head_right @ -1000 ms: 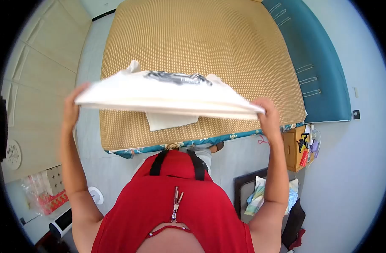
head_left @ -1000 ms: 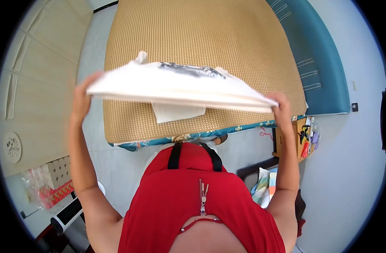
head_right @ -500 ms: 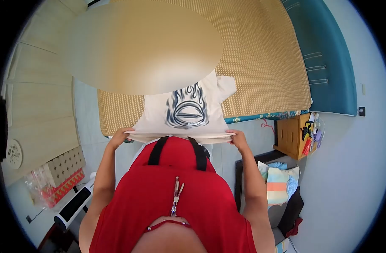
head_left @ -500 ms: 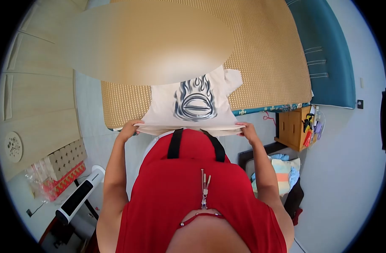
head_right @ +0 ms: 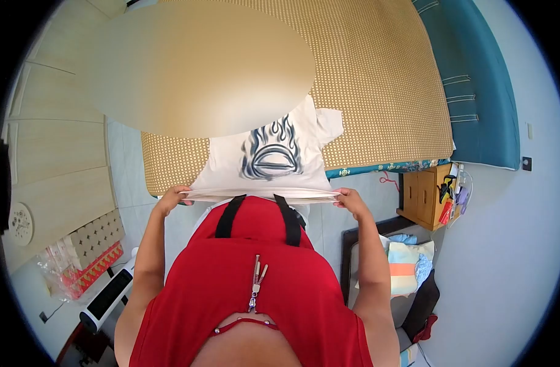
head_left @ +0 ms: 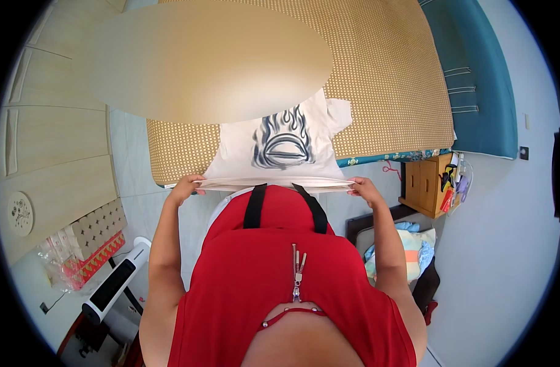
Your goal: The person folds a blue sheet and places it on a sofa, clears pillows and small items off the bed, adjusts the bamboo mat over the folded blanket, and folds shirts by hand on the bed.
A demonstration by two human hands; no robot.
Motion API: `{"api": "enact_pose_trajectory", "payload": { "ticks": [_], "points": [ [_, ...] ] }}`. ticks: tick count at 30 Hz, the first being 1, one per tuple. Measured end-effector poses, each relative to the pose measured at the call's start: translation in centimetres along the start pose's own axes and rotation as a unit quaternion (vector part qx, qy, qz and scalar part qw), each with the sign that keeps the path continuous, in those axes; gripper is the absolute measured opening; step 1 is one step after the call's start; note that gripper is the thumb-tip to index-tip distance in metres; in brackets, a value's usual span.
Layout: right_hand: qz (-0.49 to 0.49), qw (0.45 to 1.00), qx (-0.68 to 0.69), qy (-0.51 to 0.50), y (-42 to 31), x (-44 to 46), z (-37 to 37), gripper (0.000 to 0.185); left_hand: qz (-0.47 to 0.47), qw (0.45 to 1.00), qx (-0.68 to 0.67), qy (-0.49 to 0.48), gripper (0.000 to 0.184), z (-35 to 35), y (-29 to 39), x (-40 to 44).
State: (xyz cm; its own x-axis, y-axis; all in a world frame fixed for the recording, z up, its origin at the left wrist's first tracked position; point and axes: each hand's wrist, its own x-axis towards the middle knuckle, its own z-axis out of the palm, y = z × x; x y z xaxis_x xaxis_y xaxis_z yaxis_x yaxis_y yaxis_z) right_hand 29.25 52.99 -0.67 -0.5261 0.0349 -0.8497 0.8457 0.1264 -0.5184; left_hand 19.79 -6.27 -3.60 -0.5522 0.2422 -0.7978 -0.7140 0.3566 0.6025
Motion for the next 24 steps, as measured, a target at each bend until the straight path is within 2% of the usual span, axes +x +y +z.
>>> {"api": "enact_pose_trajectory", "payload": {
  "ticks": [4,6,8,10,12,14,16,17,18,21,24],
  "points": [
    [0.014,0.999,0.035,0.013,-1.8,1.4,-1.4,0.015,-0.032,0.998,-0.059,0.016,0.023,-0.5,1.8,0.7],
    [-0.031,0.994,0.092,0.058,-4.8,2.5,-1.6,0.013,-0.037,0.994,-0.1,0.031,0.021,-1.3,3.8,2.5],
    [-0.056,0.992,0.103,0.047,-8.1,4.8,-2.9,0.013,0.031,0.999,-0.015,0.029,0.02,-2.7,6.7,5.3],
    [-0.081,0.986,0.137,0.059,-11.3,8.0,-4.4,0.014,0.061,0.997,-0.007,0.05,0.02,-3.2,11.1,7.7],
    [-0.107,0.961,0.24,0.09,-14.5,11.4,-5.1,0.017,0.106,0.99,-0.033,0.092,0.023,-3.2,15.6,9.8],
    [-0.189,0.946,0.255,0.067,-16.9,13.4,-5.4,0.024,0.124,0.98,-0.05,0.151,0.047,-1.6,19.8,10.2],
    [-0.19,0.935,0.269,0.135,-18.8,13.3,-3.4,0.025,0.129,0.972,-0.059,0.189,0.055,-0.4,20.8,11.5],
    [-0.19,0.927,0.275,0.169,-19.5,13.5,-2.4,0.026,0.132,0.967,-0.063,0.208,0.06,0.2,21.0,12.0],
    [-0.165,0.941,0.249,0.161,-18.9,14.8,-2.0,0.03,0.1,0.969,-0.067,0.214,0.061,0.9,20.7,12.6],
    [-0.115,0.965,0.204,0.116,-15.2,17.3,0.5,0.032,0.046,0.978,-0.066,0.191,0.049,1.8,14.4,16.6],
    [-0.067,0.973,0.198,0.102,-11.0,18.1,3.1,0.031,-0.004,0.982,-0.085,0.169,0.025,3.9,9.0,17.7]
  ]
}}
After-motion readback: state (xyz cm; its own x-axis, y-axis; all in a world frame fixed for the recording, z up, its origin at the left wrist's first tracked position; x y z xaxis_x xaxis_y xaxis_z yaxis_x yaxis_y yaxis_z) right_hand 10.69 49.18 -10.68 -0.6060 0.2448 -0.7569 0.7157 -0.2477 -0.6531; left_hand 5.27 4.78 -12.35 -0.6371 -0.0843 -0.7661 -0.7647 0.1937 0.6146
